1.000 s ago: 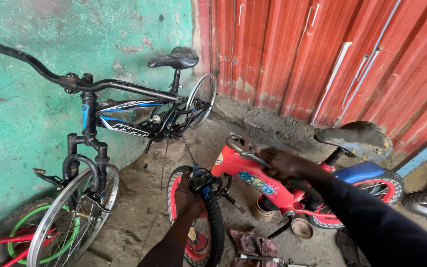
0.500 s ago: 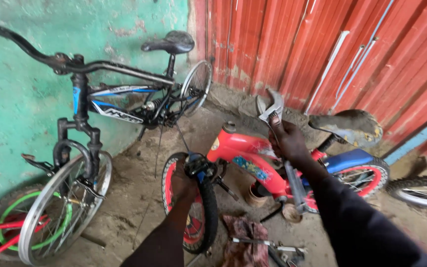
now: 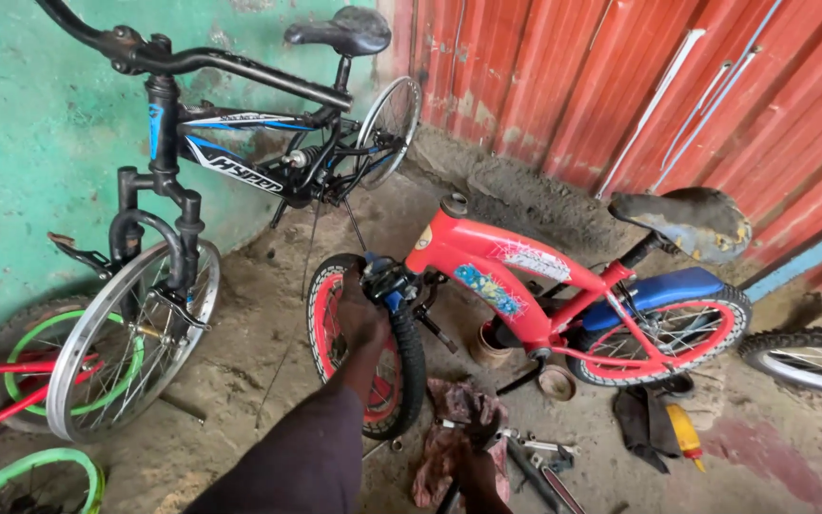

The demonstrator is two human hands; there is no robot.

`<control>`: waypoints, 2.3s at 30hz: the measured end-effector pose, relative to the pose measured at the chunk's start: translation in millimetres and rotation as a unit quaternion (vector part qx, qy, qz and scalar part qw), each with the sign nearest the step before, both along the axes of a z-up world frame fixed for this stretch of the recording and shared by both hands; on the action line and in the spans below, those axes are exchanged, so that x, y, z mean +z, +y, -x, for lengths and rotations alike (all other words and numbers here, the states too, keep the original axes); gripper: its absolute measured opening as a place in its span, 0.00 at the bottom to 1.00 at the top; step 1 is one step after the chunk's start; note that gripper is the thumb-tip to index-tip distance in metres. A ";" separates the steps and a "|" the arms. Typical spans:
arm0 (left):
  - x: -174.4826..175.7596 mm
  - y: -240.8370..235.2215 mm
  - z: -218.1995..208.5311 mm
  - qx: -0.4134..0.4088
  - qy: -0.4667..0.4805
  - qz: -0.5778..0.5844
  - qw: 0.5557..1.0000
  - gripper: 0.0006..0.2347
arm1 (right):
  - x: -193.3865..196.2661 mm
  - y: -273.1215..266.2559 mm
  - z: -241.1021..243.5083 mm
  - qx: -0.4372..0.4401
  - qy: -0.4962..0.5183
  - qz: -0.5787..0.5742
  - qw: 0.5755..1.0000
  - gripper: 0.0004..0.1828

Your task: The person removes the handlebar from a red bicycle by loosening the stem bolts. They then detach the seat post and remove the headset bearing cups from the frame using a wrench and a screwdriver.

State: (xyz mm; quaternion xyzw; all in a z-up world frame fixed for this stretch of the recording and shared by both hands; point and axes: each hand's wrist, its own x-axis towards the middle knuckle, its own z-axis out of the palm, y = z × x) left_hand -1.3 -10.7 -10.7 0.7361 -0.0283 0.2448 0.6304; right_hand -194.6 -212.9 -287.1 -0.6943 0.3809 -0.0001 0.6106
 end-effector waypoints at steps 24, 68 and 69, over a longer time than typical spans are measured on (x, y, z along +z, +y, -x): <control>4.4 -15.5 8.1 0.085 -0.034 0.064 0.994 0.29 | 489.2 8.2 -224.9 0.291 -0.096 0.591 0.746 0.27; 155.1 -26.6 -60.2 -0.220 -0.118 -0.272 0.929 0.19 | 423.2 -8.3 -170.2 0.247 -0.383 0.391 0.800 0.22; 141.2 -40.9 -57.4 -0.233 -0.059 -0.234 0.942 0.21 | 438.1 -3.4 -166.6 0.229 -0.401 0.342 0.818 0.19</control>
